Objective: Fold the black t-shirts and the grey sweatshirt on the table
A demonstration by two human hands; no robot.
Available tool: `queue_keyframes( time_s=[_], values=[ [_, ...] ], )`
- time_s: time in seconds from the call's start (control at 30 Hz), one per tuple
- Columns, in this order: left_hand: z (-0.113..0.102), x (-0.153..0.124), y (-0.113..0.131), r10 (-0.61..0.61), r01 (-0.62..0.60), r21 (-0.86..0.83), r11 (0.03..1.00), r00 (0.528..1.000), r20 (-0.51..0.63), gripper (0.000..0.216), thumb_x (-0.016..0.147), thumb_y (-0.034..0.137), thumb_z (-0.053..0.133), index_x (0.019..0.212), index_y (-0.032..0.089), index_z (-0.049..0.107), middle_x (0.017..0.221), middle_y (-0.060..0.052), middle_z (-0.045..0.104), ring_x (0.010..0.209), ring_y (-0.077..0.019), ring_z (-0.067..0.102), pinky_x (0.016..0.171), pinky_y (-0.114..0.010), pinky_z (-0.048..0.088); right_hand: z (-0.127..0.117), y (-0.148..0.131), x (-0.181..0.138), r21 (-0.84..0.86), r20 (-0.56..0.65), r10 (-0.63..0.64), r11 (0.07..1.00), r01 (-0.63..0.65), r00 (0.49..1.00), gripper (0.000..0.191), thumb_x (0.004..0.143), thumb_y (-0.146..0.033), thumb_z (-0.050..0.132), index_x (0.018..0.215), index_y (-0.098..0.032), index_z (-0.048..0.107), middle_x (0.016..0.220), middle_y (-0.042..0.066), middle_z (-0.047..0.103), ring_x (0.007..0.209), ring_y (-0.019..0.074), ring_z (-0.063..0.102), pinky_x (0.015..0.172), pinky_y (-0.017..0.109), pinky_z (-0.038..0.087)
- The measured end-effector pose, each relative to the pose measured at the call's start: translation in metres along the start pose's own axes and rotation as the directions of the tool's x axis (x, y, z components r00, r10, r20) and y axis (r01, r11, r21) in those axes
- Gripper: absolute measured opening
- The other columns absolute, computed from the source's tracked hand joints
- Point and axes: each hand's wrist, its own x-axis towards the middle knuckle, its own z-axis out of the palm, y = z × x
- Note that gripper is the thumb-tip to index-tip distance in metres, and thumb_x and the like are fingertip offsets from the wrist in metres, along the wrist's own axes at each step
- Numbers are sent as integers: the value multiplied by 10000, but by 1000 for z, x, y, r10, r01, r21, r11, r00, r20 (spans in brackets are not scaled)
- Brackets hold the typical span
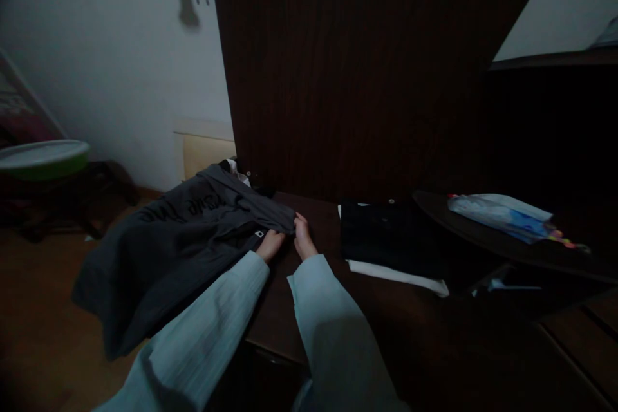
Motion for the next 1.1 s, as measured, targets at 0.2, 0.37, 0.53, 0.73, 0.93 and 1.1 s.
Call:
queue_keyframes(
  time_s=[0.2, 0.37, 0.53, 0.73, 0.93, 1.1],
  values=[
    [-30, -51, 58, -38, -26, 353, 935, 984, 172, 345, 476, -87, 657, 669, 199, 655, 729, -23, 685, 714, -189, 623, 678, -223, 461, 3, 3, 0, 130, -22, 96, 987, -93, 995, 99, 602, -270, 418, 536, -210, 460, 485, -41, 559, 541, 141, 535, 540, 239, 434],
    [-64, -54, 161, 321, -316, 482, 817, 944, 74, 329, 545, -101, 572, 696, 182, 645, 816, -35, 669, 877, -141, 611, 771, -134, 442, 10, -2, -5, 237, -16, 193, 954, -184, 981, 143, 635, -286, 432, 517, -213, 467, 444, -31, 556, 524, 151, 556, 558, 259, 461],
    [-110, -32, 207, 541, -357, 934, 30, 791, 286, 501, 606, 187, 613, 1102, 202, 542, 1197, -74, 530, 1177, -268, 432, 1026, -405, 289, 36, -13, -24, 337, 79, 254, 903, -266, 964, 159, 641, -280, 437, 511, -206, 489, 460, -2, 581, 589, 175, 594, 596, 285, 473],
    [-133, -9, 212, 435, -177, 913, -368, 835, 338, 804, 587, 398, 604, 1298, 134, 337, 1280, -156, 427, 1167, -318, 428, 972, -416, 355, 70, -13, -64, 389, 390, 285, 811, -437, 876, 136, 554, -291, 619, 638, -186, 607, 594, -27, 634, 656, 145, 578, 669, 257, 441],
    [-155, 3, 238, 395, -97, 921, -378, 883, 255, 755, 527, 448, 621, 1215, 171, 476, 1205, -136, 491, 1126, -341, 448, 955, -441, 355, 79, 9, -90, -30, 690, 226, 958, -285, 687, 268, 485, -360, 744, 658, -175, 656, 666, -41, 616, 658, 103, 533, 753, 250, 379],
    [-160, 1, 236, 421, -70, 919, -387, 874, 244, 712, 610, 465, 545, 1247, 165, 443, 1233, -106, 453, 1164, -290, 418, 986, -388, 334, 84, 19, -98, -97, 725, 260, 955, -280, 638, 370, 472, -447, 746, 710, -177, 659, 741, -32, 615, 731, 113, 535, 803, 268, 355]
  ],
)
